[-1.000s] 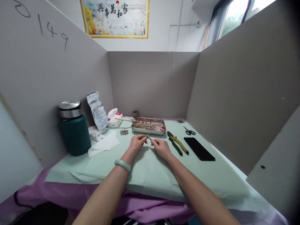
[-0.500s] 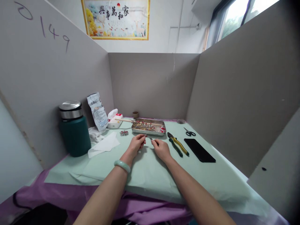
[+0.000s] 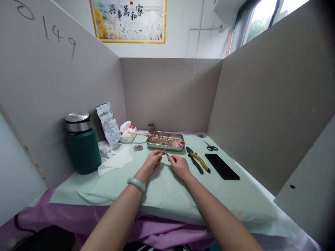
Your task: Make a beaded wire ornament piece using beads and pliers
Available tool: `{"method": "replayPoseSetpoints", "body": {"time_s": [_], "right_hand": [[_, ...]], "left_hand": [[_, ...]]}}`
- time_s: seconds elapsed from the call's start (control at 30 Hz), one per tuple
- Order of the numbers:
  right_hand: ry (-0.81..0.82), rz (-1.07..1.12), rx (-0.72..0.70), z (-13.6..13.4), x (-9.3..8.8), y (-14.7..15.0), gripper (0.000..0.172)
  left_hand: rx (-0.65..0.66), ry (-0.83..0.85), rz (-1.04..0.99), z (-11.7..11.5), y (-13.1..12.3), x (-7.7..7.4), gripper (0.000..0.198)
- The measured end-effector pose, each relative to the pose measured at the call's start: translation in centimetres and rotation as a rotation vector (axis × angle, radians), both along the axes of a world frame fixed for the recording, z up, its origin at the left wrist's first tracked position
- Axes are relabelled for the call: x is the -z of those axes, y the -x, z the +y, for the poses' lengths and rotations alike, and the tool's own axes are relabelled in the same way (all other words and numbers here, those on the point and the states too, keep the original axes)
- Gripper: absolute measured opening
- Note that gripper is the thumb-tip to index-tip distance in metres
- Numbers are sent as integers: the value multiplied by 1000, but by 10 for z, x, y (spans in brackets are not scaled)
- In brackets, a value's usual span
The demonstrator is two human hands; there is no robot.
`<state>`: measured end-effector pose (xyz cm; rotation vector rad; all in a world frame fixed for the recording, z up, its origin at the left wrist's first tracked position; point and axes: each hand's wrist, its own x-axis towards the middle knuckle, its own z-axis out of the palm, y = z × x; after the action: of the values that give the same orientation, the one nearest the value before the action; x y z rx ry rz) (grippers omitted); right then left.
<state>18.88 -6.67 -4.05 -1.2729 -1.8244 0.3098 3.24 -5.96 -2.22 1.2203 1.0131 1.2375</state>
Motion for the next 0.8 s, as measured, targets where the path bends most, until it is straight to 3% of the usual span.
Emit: {"method": "replayPoseSetpoints", "body": {"time_s": [0.23, 0.8], "right_hand": [[19, 16, 4, -1, -1, 1, 36], [25, 11, -11, 0, -2, 0, 36]], "left_hand": [[57, 28, 14, -5, 0, -5, 14], [5, -49, 31, -4, 0, -2, 20]]}}
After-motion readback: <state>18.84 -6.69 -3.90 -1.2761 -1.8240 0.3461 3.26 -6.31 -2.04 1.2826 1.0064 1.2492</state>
